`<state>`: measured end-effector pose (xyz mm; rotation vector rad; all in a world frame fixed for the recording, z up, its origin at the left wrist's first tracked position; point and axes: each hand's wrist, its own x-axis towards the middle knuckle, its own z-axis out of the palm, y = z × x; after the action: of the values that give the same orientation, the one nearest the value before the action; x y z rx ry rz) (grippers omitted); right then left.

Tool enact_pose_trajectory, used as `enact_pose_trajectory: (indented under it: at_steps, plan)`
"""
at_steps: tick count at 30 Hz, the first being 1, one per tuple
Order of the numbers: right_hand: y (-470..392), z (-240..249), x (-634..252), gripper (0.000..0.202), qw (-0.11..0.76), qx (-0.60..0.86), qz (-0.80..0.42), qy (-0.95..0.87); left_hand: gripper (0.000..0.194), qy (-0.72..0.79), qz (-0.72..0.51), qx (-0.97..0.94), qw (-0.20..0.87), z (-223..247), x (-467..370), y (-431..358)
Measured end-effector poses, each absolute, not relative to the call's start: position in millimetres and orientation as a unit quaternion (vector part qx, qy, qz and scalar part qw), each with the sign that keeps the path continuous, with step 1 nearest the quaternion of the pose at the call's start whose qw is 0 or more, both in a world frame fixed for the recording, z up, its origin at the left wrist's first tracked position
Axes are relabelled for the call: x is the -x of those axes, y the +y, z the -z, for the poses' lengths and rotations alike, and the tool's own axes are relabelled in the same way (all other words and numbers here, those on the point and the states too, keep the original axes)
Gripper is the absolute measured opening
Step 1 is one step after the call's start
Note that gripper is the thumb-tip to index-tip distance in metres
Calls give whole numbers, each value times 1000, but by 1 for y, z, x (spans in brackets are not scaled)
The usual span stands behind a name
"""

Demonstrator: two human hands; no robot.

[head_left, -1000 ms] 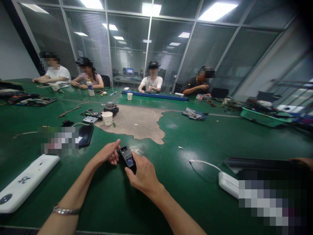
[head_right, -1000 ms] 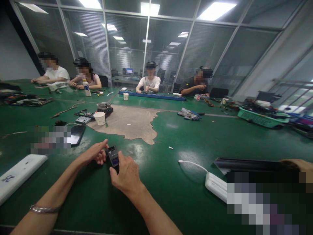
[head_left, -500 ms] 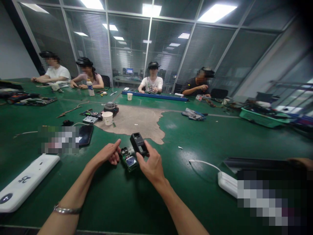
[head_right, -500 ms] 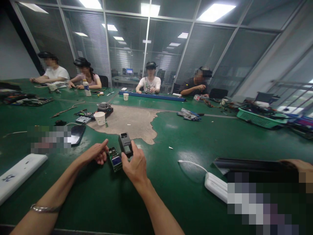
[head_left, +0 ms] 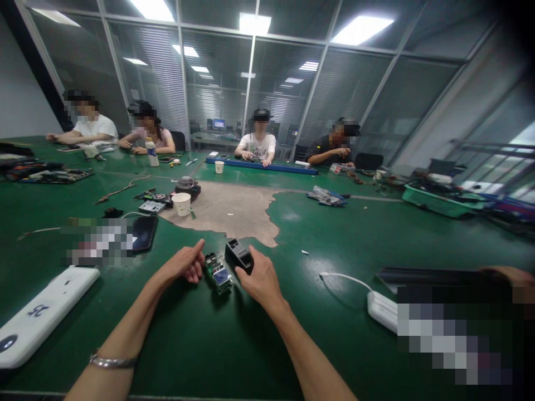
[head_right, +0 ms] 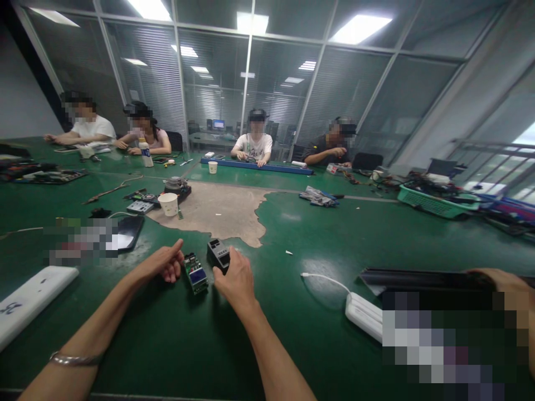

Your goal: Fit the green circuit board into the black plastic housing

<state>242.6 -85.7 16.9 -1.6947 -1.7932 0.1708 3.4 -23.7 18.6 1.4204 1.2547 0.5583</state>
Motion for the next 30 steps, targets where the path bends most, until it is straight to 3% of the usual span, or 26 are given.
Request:
enact_pose_trajectory:
  at_steps: [5, 10, 13, 19, 30]
  plan:
    - [-89, -18, -240, 63, 348, 623, -31, -700, 73, 534, -241, -598, 547, -18, -4, -24]
    - [-93, -25, -241, 44, 318, 638, -39, -700, 73, 540, -241, -589, 551, -17, -4, -23]
    - [-97, -35, -236, 35, 353, 616, -55, -702, 74, 541, -239, -590, 549, -17, -4, -23]
    - [-110, -46, -218, 46, 451, 524, -71, -719, 76, 534, -232, -592, 557, -24, -5, -26]
    - [-121, -44, -207, 46, 417, 513, -46, -749, 73, 523, -251, -590, 562, -21, -4, -27]
